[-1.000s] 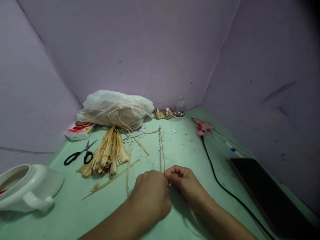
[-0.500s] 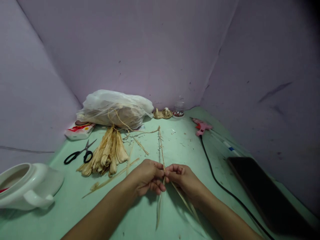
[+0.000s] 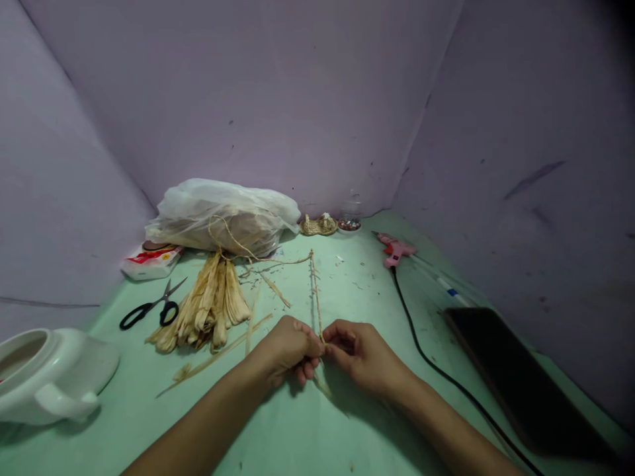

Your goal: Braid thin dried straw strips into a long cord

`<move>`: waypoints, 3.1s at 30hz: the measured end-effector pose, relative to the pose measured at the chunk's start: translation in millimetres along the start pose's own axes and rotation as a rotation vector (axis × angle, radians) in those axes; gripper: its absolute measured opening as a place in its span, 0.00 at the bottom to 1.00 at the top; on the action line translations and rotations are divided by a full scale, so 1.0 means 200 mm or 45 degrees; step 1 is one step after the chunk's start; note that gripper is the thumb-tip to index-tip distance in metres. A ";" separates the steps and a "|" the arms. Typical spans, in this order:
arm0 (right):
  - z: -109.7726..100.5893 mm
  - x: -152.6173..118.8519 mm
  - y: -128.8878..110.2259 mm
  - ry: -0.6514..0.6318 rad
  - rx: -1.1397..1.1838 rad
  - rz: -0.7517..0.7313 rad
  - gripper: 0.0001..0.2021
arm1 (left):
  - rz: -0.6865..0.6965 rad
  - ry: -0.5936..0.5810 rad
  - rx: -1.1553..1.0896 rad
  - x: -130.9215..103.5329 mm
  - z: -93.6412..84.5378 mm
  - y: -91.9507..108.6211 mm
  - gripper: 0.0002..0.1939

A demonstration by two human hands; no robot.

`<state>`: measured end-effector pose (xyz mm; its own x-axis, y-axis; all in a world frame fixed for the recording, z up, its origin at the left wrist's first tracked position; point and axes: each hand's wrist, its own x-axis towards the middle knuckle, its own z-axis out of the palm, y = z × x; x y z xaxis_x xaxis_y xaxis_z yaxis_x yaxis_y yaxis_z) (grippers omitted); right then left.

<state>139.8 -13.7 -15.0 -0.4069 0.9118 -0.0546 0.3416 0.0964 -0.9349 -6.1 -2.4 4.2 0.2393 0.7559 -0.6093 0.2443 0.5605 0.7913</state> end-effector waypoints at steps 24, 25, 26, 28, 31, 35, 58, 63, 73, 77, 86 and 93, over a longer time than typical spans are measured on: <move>0.02 -0.12 -0.16 -0.147 -0.680 -0.022 0.09 | 0.086 0.035 0.119 -0.02 0.03 0.01 0.04; 0.00 -0.11 -0.16 -0.085 -0.558 0.048 0.11 | 0.092 0.030 0.125 -0.03 0.02 0.01 0.04; -0.03 -0.09 -0.15 0.012 -0.423 0.119 0.13 | 0.091 0.024 0.138 -0.03 0.02 0.02 0.04; -0.07 -0.05 -0.13 0.272 -0.158 0.233 0.13 | 0.089 0.008 0.170 -0.03 0.01 0.03 0.03; -0.06 -0.01 -0.10 0.199 0.261 0.422 0.07 | 0.095 -0.013 0.184 -0.04 0.00 0.04 0.03; 0.01 0.00 -0.09 -0.075 0.533 0.523 0.04 | 0.138 -0.024 0.144 -0.02 0.00 0.02 0.03; 0.05 0.00 -0.05 0.101 0.583 0.522 0.02 | 0.436 0.390 1.190 -0.22 0.12 -0.01 0.07; 0.03 -0.01 -0.04 -0.004 0.641 0.510 0.02 | 0.347 0.116 0.919 -0.23 0.03 0.08 0.13; 0.02 -0.01 -0.03 -0.074 0.748 0.453 0.02 | -0.095 -0.466 -0.240 -0.04 -0.05 0.03 0.08; 0.01 0.00 -0.03 -0.122 0.646 0.384 0.01 | -0.088 -0.352 -0.150 -0.03 -0.03 0.01 0.04; 0.00 -0.02 -0.02 -0.017 -0.177 0.038 0.04 | -0.040 -0.006 0.190 -0.03 0.01 0.02 0.05; 0.00 -0.06 -0.05 0.044 -0.786 -0.138 0.10 | 0.073 0.078 0.195 -0.01 0.03 0.00 0.06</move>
<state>141.2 -25.3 -4.3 -0.4426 0.8953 0.0505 0.7304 0.3926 -0.5589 -1.1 -6.0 6.0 0.2004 0.8068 -0.5557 0.3730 0.4617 0.8048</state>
